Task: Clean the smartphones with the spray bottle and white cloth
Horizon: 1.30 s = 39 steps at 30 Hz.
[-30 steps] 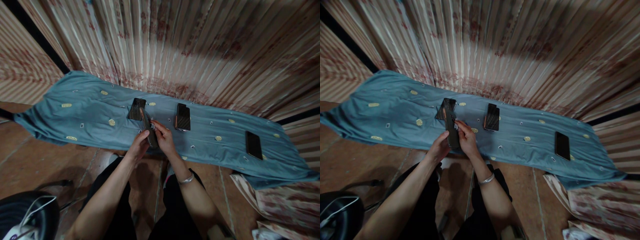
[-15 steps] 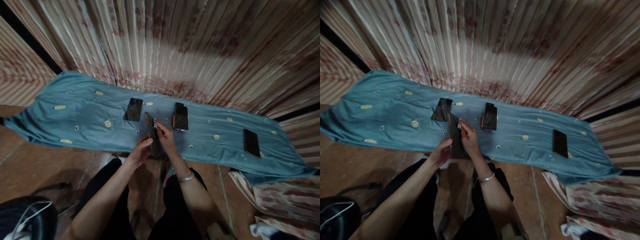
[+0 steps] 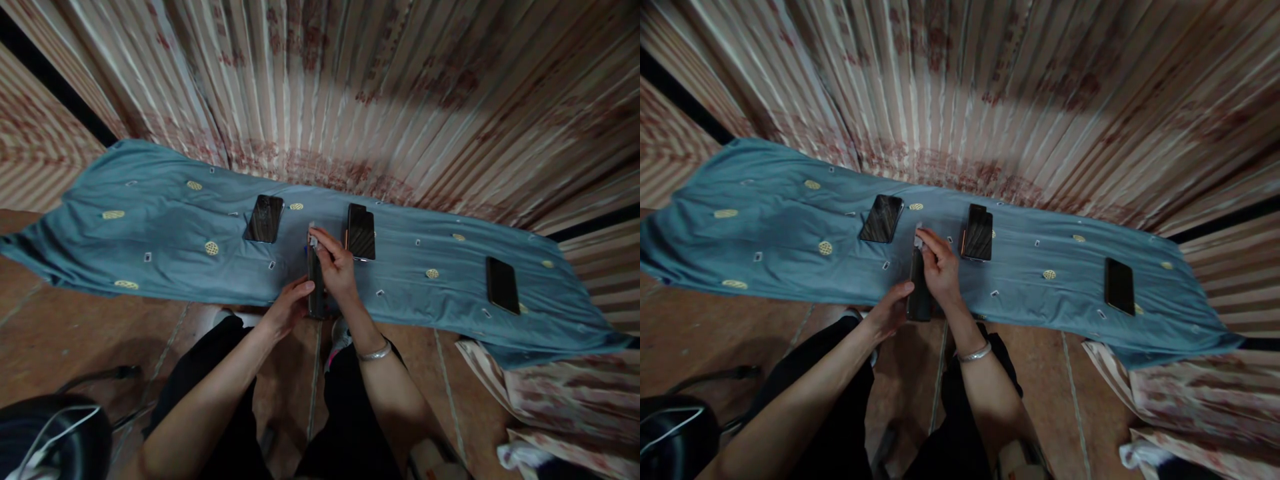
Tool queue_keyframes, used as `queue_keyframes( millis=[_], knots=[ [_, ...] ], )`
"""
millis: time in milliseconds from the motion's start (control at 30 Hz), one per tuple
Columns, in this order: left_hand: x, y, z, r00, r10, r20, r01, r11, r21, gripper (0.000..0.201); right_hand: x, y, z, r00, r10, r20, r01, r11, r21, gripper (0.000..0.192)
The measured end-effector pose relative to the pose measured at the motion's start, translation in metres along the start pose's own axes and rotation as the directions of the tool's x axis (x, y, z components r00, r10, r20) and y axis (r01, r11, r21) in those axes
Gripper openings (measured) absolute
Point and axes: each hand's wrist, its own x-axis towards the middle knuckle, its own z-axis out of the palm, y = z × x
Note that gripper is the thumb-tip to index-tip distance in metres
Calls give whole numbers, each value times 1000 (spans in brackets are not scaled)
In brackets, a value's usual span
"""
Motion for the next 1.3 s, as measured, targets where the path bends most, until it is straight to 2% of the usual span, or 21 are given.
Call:
queue_keyframes(
  millis=[133, 267, 700, 967, 1300],
  knots=[
    [-1, -1, 3, 1000, 8, 0, -8, 1000, 4, 46, 0, -7, -4, 998, -66, 9, 67, 996, -64, 36],
    [-1, -1, 4, 1000, 16, -11, -16, 1000, 1, 46, 1, -3, -5, 998, -62, -1, 62, 993, -99, 37],
    [-2, 2, 6, 1000, 7, -18, -7, 1000, 7, 50, 5, 16, -14, 992, 125, -27, -128, 978, -163, 35],
    [4, 4, 8, 997, 66, 36, -65, 998, -26, 46, 0, 24, -6, 965, 255, -69, -256, 966, -15, 32],
    [8, 6, 6, 992, 122, -40, -123, 991, -45, 51, -11, 21, -1, 983, 177, 43, -174, 982, -66, 38]
  ],
)
